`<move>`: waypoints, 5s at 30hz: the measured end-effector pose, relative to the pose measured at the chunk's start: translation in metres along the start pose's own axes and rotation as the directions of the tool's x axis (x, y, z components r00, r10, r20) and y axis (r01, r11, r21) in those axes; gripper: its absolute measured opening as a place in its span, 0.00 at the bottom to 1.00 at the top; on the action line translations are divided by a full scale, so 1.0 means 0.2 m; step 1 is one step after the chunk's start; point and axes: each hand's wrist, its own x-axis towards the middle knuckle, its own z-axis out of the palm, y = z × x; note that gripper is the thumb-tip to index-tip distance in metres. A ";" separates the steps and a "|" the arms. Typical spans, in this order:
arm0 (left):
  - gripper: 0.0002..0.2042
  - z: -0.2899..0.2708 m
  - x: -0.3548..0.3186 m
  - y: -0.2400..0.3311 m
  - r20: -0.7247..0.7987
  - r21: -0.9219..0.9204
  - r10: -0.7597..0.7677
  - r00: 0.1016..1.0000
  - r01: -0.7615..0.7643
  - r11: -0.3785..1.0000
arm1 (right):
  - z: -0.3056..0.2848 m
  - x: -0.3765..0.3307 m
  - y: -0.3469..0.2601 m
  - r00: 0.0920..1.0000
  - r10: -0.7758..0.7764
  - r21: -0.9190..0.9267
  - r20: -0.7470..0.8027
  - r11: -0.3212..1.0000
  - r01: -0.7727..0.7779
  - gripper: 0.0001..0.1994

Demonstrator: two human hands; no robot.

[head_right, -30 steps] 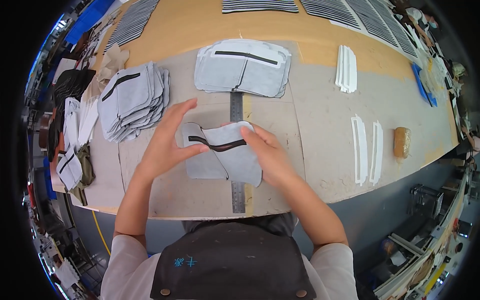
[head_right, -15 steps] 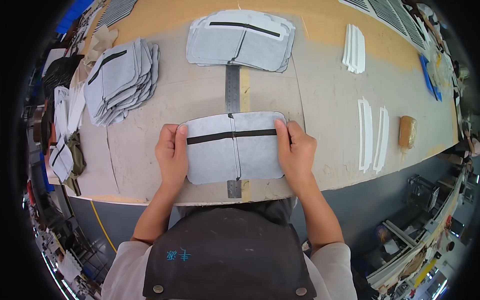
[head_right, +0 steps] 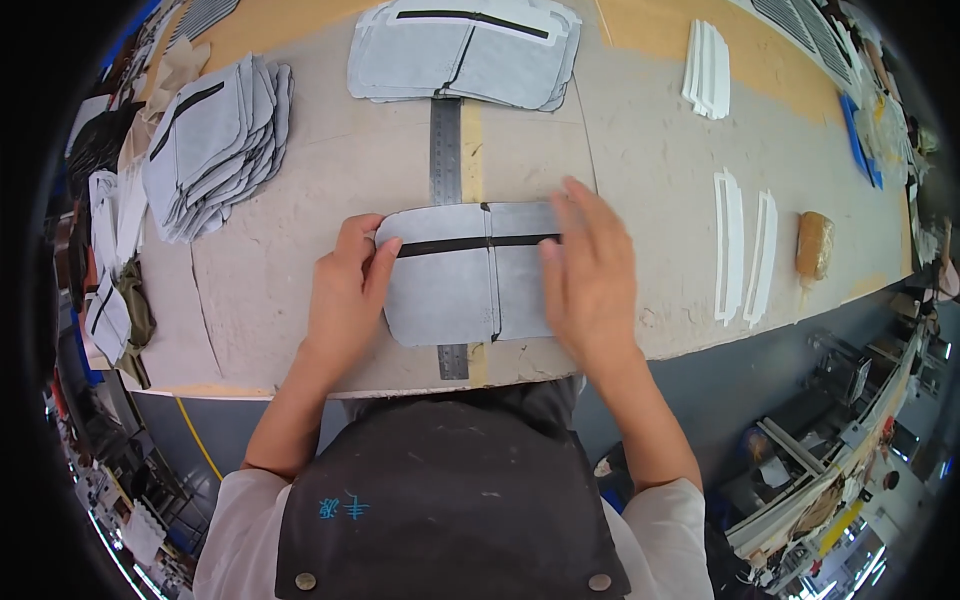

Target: Applying adhesive to components and assembling leather/fabric pouch parts at a workshop bench.

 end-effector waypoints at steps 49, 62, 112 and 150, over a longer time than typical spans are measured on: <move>0.41 -0.02 -0.07 -0.12 0.391 0.370 0.353 0.850 -0.496 0.785 | 0.13 -0.07 -0.15 0.802 -0.296 0.040 0.518 0.946 0.323 0.30; 0.44 0.13 -0.03 0.00 0.403 0.161 0.508 0.761 -0.606 0.779 | 0.14 -0.08 -0.12 0.805 -0.331 0.063 0.492 0.936 0.346 0.29; 0.07 1.20 0.21 0.83 0.074 -0.309 0.809 0.583 -0.758 0.574 | -0.54 -0.52 0.59 0.546 0.742 0.903 0.390 -0.190 -0.385 0.19; 0.05 -0.25 0.05 -0.08 0.244 -0.636 -0.240 0.940 0.342 0.692 | -0.08 0.13 0.01 0.772 0.364 0.671 0.521 0.384 -0.634 0.03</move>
